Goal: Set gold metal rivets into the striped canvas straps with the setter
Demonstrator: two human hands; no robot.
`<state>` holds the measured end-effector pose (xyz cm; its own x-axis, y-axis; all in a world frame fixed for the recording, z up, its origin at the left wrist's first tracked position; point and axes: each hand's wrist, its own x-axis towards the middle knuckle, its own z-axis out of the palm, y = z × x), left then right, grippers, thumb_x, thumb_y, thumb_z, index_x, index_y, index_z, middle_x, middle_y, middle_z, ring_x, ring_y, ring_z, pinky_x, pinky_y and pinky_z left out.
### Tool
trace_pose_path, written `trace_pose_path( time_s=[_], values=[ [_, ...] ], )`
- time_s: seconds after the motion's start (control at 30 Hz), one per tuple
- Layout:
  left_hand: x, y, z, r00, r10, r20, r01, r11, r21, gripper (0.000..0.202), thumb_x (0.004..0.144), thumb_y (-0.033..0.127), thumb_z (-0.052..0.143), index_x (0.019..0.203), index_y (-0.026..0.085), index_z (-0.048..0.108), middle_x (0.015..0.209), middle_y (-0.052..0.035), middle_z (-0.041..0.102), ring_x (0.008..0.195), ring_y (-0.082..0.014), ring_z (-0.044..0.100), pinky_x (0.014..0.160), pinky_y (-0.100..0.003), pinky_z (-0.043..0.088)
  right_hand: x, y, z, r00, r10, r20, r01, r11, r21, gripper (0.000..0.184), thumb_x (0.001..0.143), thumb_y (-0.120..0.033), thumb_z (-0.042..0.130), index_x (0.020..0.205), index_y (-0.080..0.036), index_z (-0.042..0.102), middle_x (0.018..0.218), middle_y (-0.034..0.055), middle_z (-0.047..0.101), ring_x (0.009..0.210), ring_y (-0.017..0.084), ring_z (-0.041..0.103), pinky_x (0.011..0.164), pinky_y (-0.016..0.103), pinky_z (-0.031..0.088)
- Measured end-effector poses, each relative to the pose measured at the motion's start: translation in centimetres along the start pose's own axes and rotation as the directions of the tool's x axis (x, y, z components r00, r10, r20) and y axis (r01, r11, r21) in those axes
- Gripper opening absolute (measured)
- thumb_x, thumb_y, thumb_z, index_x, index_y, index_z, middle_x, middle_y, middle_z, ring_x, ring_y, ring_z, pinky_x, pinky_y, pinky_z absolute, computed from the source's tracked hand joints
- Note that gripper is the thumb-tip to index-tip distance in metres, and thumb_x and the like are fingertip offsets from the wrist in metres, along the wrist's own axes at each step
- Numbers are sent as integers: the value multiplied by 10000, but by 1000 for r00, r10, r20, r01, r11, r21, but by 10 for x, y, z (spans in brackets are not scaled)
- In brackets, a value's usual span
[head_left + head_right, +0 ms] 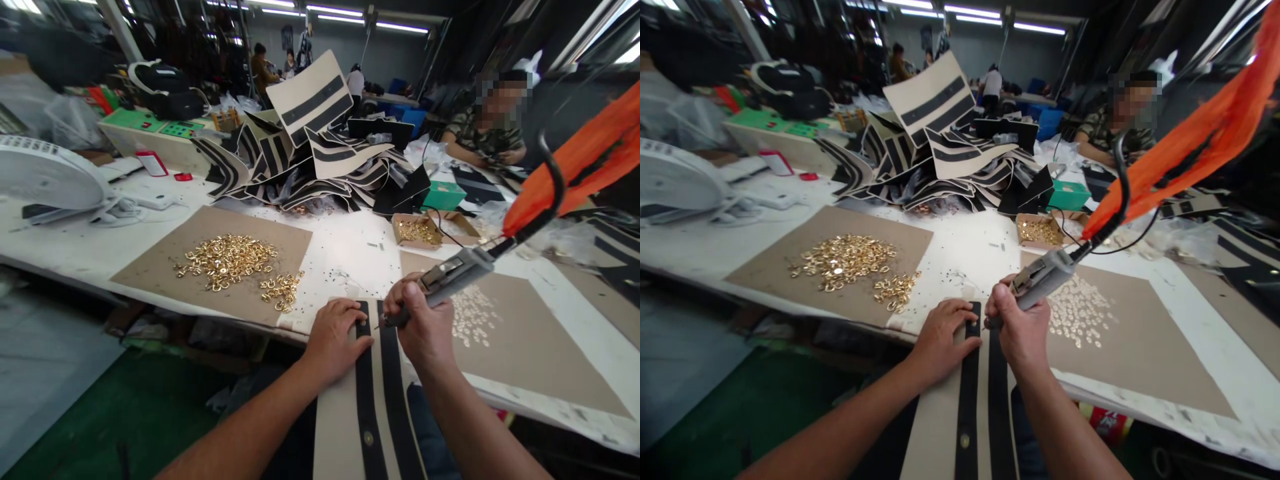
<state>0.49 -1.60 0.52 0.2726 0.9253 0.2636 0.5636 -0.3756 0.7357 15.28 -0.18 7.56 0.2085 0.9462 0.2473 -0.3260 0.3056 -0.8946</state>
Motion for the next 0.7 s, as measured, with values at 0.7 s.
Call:
trace_pose_path(
  time_s=[0.7],
  values=[
    [4,0,-2,997,-19,75,20,1000,-5,402,740,316,861,1105,247,709,1289,-56,661,1251,-292,557,1056,-487,442,11,39,-5,985,36,172,11,964,-266,302,889,-320,749,744,-215,507,600,-51,494,520,124,475,491,265,410]
  ],
)
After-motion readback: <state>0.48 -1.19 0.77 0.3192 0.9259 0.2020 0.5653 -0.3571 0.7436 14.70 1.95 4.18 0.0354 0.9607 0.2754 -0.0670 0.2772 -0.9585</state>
